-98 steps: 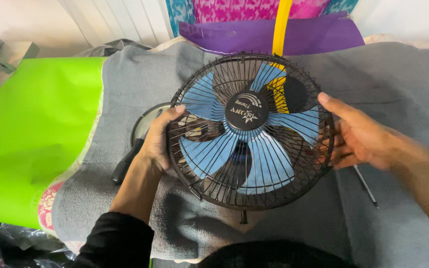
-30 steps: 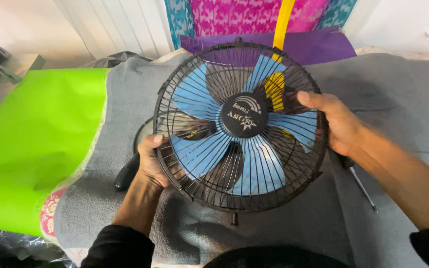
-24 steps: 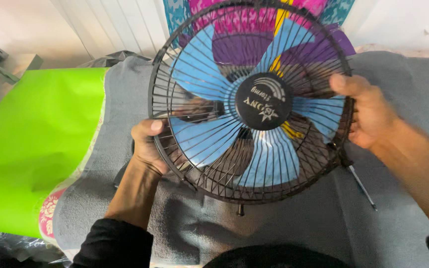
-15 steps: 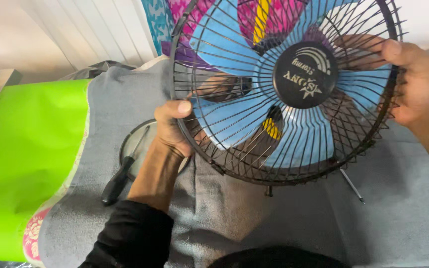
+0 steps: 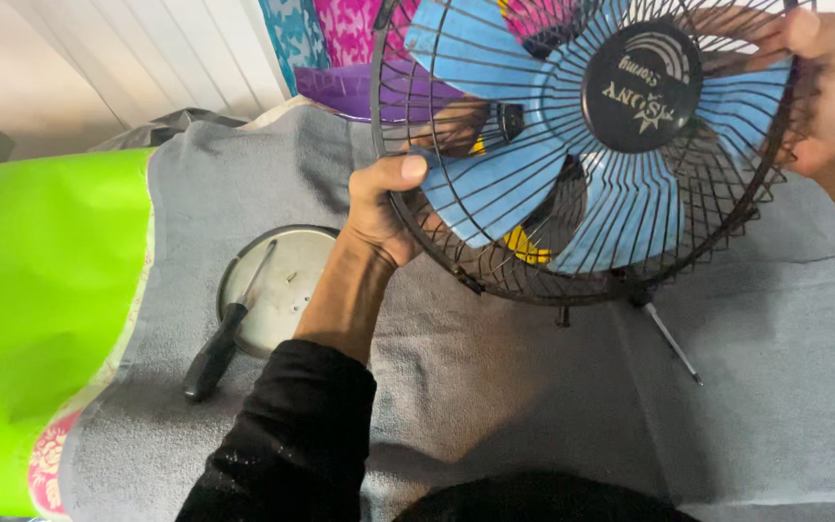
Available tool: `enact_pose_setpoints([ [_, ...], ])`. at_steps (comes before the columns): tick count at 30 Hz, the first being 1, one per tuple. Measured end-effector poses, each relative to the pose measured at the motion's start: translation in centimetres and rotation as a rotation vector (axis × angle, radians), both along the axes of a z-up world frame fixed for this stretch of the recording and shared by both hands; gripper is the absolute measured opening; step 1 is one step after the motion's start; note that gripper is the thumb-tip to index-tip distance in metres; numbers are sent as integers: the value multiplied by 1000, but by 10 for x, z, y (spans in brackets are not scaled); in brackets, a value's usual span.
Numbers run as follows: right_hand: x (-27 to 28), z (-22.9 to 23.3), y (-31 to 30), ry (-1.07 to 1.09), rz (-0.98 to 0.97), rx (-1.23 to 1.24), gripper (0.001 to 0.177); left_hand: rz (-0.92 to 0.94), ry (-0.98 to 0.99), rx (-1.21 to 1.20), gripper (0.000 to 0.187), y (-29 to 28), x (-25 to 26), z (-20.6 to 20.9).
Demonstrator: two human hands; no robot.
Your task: The person reassembles an electric fan by hand. They tighten the central hub nut with a screwdriver, then mount the blue fan blade onto the hub and secure the front wire cage over the blade.
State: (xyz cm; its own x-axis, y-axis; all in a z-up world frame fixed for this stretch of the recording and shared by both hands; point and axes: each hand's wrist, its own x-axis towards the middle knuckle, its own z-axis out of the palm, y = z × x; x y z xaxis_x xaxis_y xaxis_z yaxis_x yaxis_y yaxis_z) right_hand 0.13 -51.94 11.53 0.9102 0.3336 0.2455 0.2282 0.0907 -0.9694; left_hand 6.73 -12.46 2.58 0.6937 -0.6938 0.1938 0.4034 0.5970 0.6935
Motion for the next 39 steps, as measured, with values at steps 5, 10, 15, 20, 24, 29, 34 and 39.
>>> enact_pose_setpoints([
  [5,28,-32,-34,-126,-80,32,56,-26,48,-35,81,-4,11,0],
  [10,65,-78,-90,-14,-281,126,29,-16,-12,-56,83,-5,20,-6],
  [15,88,-111,-121,40,-406,177,26,-16,34,-72,82,-9,36,-20],
  [20,92,-109,-121,98,-449,187,28,-11,57,-60,80,-12,47,-31],
  [24,81,-94,-98,77,-435,149,27,-22,44,-74,82,-15,47,-33],
  [29,65,-80,-73,35,-495,-60,26,-41,35,-78,82,-15,49,-32],
  [34,78,-88,-85,60,-425,40,25,-111,-17,-119,85,-15,59,-29],
  [39,91,-108,-106,74,-360,81,24,-103,13,-115,85,-15,63,-32],
])
